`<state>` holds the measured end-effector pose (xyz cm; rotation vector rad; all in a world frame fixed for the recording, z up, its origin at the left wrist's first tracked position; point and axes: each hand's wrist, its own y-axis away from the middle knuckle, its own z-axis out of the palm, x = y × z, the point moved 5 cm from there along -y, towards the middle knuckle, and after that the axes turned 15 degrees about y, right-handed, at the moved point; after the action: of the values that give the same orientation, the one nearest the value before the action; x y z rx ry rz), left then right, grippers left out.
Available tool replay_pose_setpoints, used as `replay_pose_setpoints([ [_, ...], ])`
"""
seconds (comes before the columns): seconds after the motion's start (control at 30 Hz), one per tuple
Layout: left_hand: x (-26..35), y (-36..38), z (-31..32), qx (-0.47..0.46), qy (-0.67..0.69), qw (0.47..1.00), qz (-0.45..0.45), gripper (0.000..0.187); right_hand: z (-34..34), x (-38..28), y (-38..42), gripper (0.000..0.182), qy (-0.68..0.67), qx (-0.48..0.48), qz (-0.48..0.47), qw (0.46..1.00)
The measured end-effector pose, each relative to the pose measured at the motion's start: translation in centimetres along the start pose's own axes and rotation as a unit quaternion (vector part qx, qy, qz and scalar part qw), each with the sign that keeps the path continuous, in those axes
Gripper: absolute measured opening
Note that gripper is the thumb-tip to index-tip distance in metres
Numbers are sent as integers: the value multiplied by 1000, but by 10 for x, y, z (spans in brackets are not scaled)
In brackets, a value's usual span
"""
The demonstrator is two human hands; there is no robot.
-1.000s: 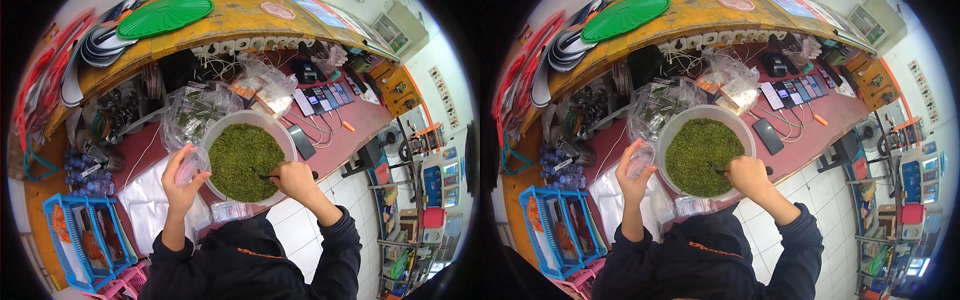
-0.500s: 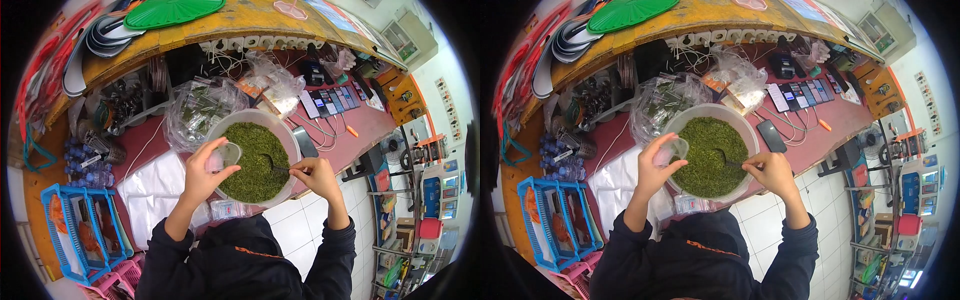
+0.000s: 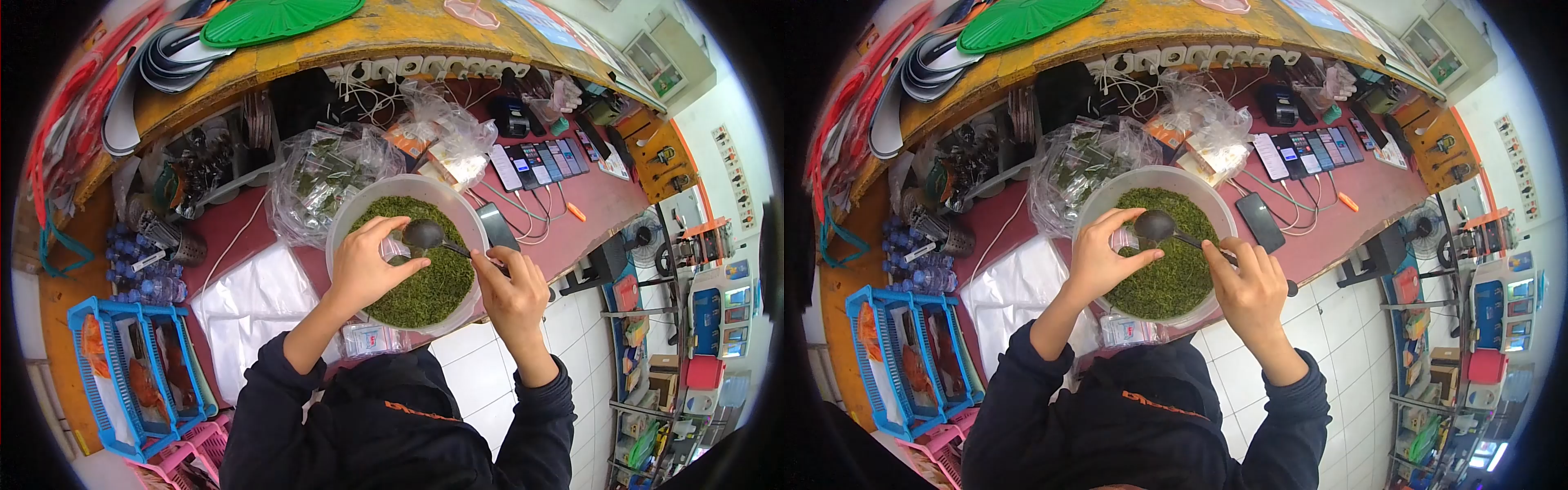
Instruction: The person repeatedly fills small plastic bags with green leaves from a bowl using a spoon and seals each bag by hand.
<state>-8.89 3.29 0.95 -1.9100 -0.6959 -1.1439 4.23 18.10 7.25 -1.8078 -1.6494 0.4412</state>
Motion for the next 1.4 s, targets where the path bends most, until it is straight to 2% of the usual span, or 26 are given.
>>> replay_pose_setpoints([
  [0.07,-1,1,-1,7,1,1000,5,58,-2,0,-1,19,13,9,-2,1000],
  [0.17,-4,5,-5,22,11,1000,-15,56,-13,20,-7,17,7,13,48,999],
  [0.23,-1,9,-9,84,-58,995,6,55,-7,31,-10,14,-27,-147,53,987],
  [0.27,0,12,-6,81,-58,995,7,55,6,31,-9,17,-92,-210,65,971],
  [0.37,6,22,10,105,-87,990,42,58,41,-13,-23,23,-295,-172,36,939],
  [0.4,8,24,16,81,-106,990,48,59,63,-25,-16,18,-313,-182,6,932],
  [0.43,13,22,19,60,-126,989,55,61,74,-30,-14,14,-309,-209,15,928],
  [0.5,16,14,4,61,-96,993,36,64,73,-26,-13,11,-278,-187,36,942],
  [0.53,13,8,-5,17,-58,997,43,59,69,-23,-15,11,-279,-184,33,942],
  [0.57,9,3,-14,-30,-21,998,47,54,60,-24,-18,12,-278,-181,-23,943],
  [0.6,2,-4,-15,-106,66,989,73,35,52,-27,-20,14,-274,-177,-78,942],
  [0.63,-2,-5,-17,-105,63,989,78,35,50,-27,-21,14,-273,-172,-79,943],
  [0.7,-11,-5,-15,-150,220,964,-11,18,42,-19,-24,13,-352,-108,13,930],
  [0.73,-8,-5,-16,-122,256,958,-27,11,41,-19,-23,13,-351,-105,10,930],
  [0.77,-8,-3,-14,-122,256,959,-25,11,47,-15,-19,11,-384,-153,75,907],
  [0.83,-14,2,-13,-76,300,948,-73,10,59,-9,-1,10,-442,-246,210,837],
  [0.97,-8,8,-8,-65,320,941,-90,11,57,-7,6,9,-534,-178,207,800],
  [1.13,10,14,2,-69,281,957,-10,7,41,-26,-4,7,-490,-143,168,844],
  [1.23,21,15,-12,-55,260,964,4,6,32,-33,-4,7,-472,-106,142,864],
  [1.3,19,9,-30,-31,241,970,1,6,28,-24,0,6,-468,-95,180,860],
  [1.33,13,2,-44,23,214,976,30,6,29,-19,3,5,-485,-99,203,845],
  [1.37,5,-5,-59,76,189,977,57,7,30,-7,8,3,-461,-90,221,855],
  [1.4,-8,-18,-80,116,145,981,63,10,33,5,11,3,-485,-85,257,832],
])
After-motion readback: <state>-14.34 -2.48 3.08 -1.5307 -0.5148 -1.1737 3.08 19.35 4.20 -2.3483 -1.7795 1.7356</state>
